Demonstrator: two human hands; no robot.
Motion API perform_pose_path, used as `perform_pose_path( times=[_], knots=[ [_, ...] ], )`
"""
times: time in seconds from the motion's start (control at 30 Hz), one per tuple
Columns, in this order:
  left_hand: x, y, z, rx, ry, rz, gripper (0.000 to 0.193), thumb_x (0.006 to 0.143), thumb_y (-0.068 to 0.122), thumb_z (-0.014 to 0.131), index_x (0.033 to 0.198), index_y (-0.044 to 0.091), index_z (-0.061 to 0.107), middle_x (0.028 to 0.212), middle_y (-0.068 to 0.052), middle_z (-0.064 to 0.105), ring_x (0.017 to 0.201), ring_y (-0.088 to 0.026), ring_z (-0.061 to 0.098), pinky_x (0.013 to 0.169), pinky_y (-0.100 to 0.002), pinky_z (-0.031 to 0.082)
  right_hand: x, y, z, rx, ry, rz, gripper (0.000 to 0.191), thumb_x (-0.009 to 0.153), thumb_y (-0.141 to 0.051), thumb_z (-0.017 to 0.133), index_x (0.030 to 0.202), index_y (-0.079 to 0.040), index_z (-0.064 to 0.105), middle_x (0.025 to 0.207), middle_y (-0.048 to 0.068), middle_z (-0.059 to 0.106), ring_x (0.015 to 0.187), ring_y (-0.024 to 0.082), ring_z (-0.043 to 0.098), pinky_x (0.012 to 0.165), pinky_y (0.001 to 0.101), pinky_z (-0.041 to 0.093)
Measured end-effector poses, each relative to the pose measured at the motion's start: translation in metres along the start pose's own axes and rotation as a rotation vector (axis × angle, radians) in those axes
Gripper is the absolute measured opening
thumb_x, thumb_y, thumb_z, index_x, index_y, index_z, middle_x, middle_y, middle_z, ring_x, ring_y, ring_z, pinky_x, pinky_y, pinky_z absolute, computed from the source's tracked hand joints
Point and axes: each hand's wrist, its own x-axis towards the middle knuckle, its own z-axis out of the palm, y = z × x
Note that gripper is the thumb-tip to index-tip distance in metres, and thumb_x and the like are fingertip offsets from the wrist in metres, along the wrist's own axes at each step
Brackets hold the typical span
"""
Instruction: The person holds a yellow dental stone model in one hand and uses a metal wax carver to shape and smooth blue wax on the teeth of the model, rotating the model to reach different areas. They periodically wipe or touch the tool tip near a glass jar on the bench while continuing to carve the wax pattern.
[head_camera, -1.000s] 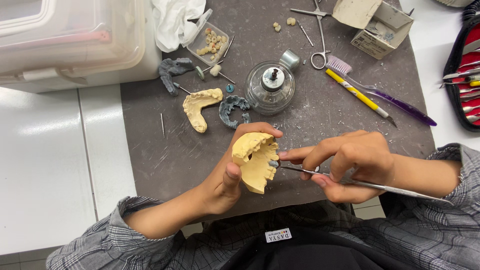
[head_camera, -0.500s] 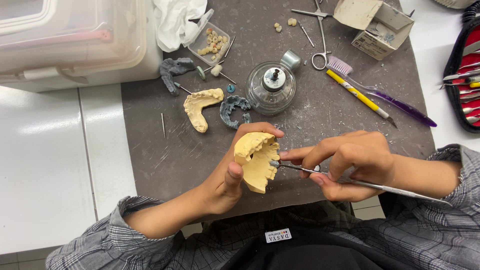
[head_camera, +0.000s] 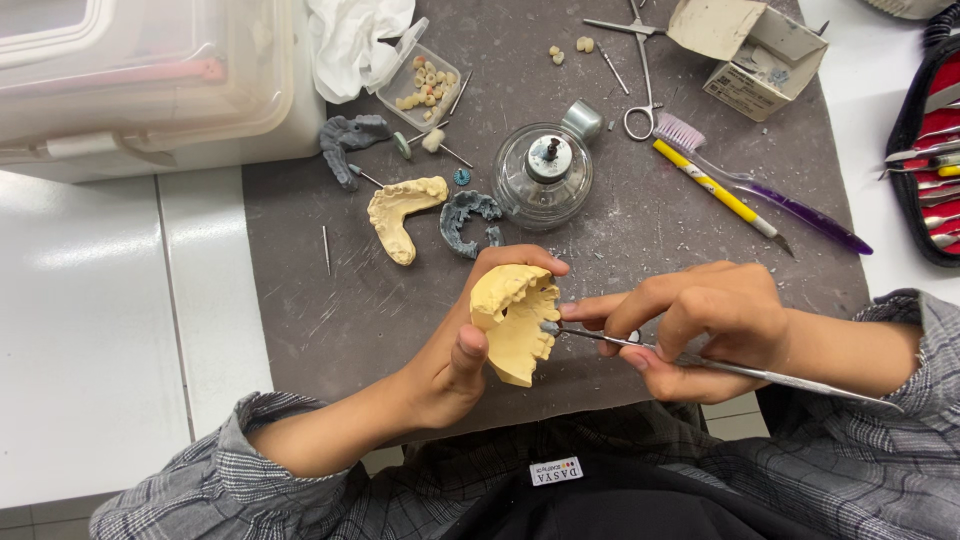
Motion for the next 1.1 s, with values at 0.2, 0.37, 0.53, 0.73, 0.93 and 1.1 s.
perform_pose_path(
  times=[0.2,0.37,0.53,0.73,0.93,1.1],
  knots=[
    [0.0005,-0.0006,0.0002,0.011,0.006,0.004,0.102,0.098,0.088,0.022,0.153,0.004,0.035,0.141,-0.010,0.044,0.132,-0.020,0.051,0.115,-0.035,0.044,0.0002,0.0005,-0.0001,0.003,-0.006,0.000,0.030,0.084,0.005,0.072,0.079,-0.010,0.046,0.089,0.017,0.076,0.104,0.036,0.080,0.073,0.0326,0.070],
    [0.0009,-0.0014,0.0002,0.013,0.007,0.011,0.102,0.097,0.089,0.022,0.153,0.004,0.035,0.141,-0.010,0.044,0.132,-0.020,0.051,0.115,-0.035,0.044,0.0003,0.0005,-0.0004,-0.004,-0.009,0.011,0.029,0.083,0.005,0.072,0.079,-0.009,0.047,0.089,0.017,0.077,0.105,0.036,0.079,0.071,0.0313,0.069],
    [0.0012,-0.0015,0.0002,0.013,0.005,0.014,0.101,0.098,0.088,0.023,0.152,0.004,0.035,0.141,-0.010,0.044,0.132,-0.020,0.051,0.115,-0.035,0.044,0.0007,0.0011,-0.0002,-0.002,-0.004,0.001,0.030,0.084,0.006,0.072,0.079,-0.010,0.046,0.089,0.017,0.077,0.105,0.036,0.080,0.073,0.0322,0.070],
    [0.0006,-0.0012,-0.0004,0.012,0.002,0.013,0.100,0.098,0.088,0.024,0.153,0.004,0.035,0.141,-0.010,0.045,0.131,-0.019,0.052,0.114,-0.035,0.045,0.0011,0.0011,0.0007,0.006,-0.006,0.013,0.031,0.084,0.006,0.072,0.078,-0.010,0.046,0.089,0.017,0.076,0.103,0.033,0.081,0.075,0.0327,0.070],
    [0.0010,0.0001,-0.0006,0.015,-0.004,0.018,0.101,0.098,0.088,0.024,0.153,0.004,0.035,0.141,-0.010,0.044,0.132,-0.019,0.051,0.116,-0.035,0.044,-0.0008,0.0019,0.0003,0.031,0.007,0.005,0.028,0.085,0.006,0.071,0.078,-0.008,0.047,0.090,0.019,0.076,0.102,0.034,0.081,0.079,0.0361,0.070],
    [-0.0014,0.0036,0.0003,-0.049,-0.018,-0.007,0.101,0.101,0.085,0.027,0.160,0.003,0.033,0.148,-0.011,0.045,0.134,-0.020,0.051,0.117,-0.036,0.043,-0.0061,0.0030,-0.0022,0.187,0.044,0.014,0.021,0.089,0.007,0.064,0.083,-0.006,0.048,0.089,0.021,0.074,0.098,0.033,0.082,0.089,0.0475,0.069]
  ],
)
